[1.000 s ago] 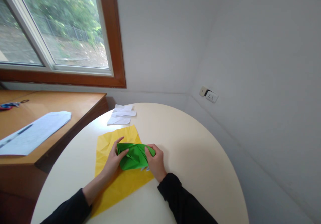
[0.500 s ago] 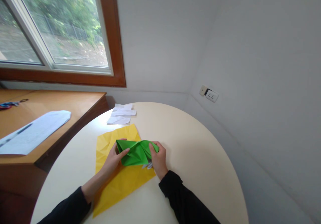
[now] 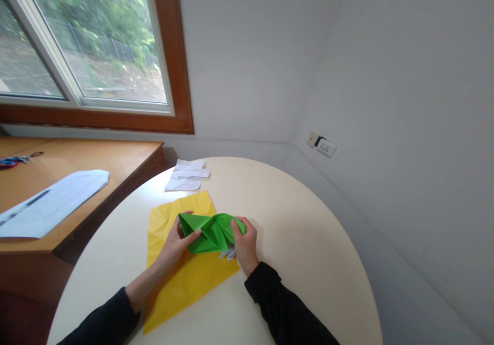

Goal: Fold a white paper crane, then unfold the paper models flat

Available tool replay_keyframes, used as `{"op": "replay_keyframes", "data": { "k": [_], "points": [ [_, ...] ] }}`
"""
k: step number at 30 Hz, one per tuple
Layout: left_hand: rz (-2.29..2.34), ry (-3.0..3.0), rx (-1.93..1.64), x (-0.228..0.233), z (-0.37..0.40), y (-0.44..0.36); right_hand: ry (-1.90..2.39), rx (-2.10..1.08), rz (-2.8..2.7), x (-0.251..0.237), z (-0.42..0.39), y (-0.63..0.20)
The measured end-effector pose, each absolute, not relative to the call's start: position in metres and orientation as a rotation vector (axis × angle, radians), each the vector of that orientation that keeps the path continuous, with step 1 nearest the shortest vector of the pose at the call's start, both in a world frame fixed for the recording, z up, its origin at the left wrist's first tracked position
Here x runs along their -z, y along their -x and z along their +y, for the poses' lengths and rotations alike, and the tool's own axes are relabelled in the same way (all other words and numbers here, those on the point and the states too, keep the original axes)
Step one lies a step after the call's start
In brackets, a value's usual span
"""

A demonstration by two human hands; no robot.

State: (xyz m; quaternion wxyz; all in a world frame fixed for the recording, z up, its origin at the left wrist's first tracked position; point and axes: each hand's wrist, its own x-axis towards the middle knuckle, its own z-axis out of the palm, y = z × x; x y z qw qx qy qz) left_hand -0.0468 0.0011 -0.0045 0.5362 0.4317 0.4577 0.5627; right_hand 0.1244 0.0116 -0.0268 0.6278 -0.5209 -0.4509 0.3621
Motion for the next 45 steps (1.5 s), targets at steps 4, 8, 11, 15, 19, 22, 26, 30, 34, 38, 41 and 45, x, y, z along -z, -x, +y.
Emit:
{"op": "replay_keyframes", "data": {
  "k": [4, 8, 11, 15, 19, 22, 26, 30, 34, 38, 41, 45],
  "points": [
    [1.044, -1.016, -1.345, 0.003, 0.001, 0.046, 1.189, -0.834, -1.021, 0.026, 0.012, -0.125],
    [1.043, -0.999, -1.360, 0.010, 0.004, 0.049, 1.193, -0.830, -1.021, 0.025, 0.012, -0.125],
    [1.043, -0.928, -1.393, 0.016, 0.006, 0.051, 1.198, -0.806, -1.047, 0.023, 0.011, -0.125],
    [1.053, -0.819, -1.419, 0.015, 0.008, 0.052, 1.199, -0.751, -1.146, 0.023, 0.009, -0.123],
    [1.110, -0.743, -1.463, 0.010, 0.008, 0.053, 1.185, -0.703, -1.220, 0.024, 0.007, -0.122],
    [1.124, -0.697, -1.485, 0.010, 0.008, 0.053, 1.179, -0.684, -1.246, 0.024, 0.006, -0.123],
    [1.142, -0.680, -1.504, 0.012, 0.010, 0.054, 1.177, -0.670, -1.277, 0.023, 0.004, -0.123],
    [1.158, -0.684, -1.508, 0.011, 0.009, 0.054, 1.172, -0.664, -1.299, 0.021, 0.003, -0.122],
    [1.150, -0.654, -1.508, 0.007, 0.008, 0.052, 1.177, -0.655, -1.316, 0.020, 0.001, -0.121],
    [1.134, -0.636, -1.500, 0.006, 0.007, 0.052, 1.169, -0.658, -1.324, 0.019, 0.001, -0.121],
    [1.123, -0.637, -1.499, 0.006, 0.007, 0.052, 1.158, -0.653, -1.326, 0.020, 0.002, -0.121],
    [1.135, -0.635, -1.501, 0.006, 0.007, 0.052, 1.155, -0.642, -1.334, 0.019, 0.001, -0.121]
  ]
}}
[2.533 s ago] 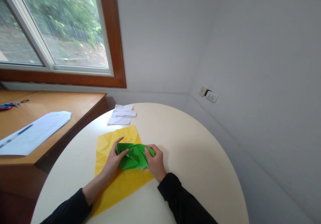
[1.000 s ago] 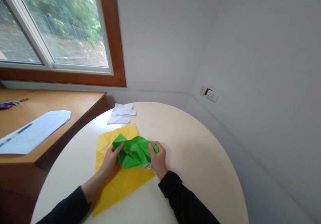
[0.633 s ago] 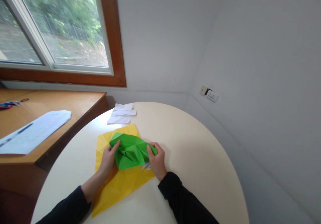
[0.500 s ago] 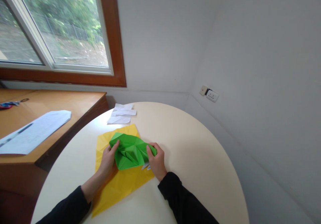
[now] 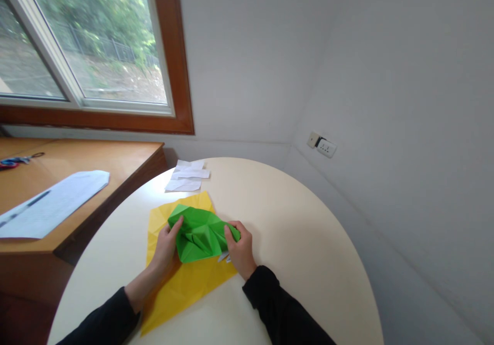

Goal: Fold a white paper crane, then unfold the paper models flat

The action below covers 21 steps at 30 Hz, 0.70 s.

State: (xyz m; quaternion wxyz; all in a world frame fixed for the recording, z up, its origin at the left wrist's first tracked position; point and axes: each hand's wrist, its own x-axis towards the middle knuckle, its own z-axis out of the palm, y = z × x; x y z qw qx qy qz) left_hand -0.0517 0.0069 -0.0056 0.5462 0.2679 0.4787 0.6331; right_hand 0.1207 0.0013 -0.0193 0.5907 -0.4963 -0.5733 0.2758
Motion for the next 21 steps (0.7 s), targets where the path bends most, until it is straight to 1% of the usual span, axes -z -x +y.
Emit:
{"op": "replay_keyframes", "data": {
  "k": [21],
  "points": [
    [1.132, -0.637, -1.511, 0.0113, 0.0080, 0.0534, 1.159, -0.629, -1.376, 0.0207, -0.0009, -0.1205]
  ]
}}
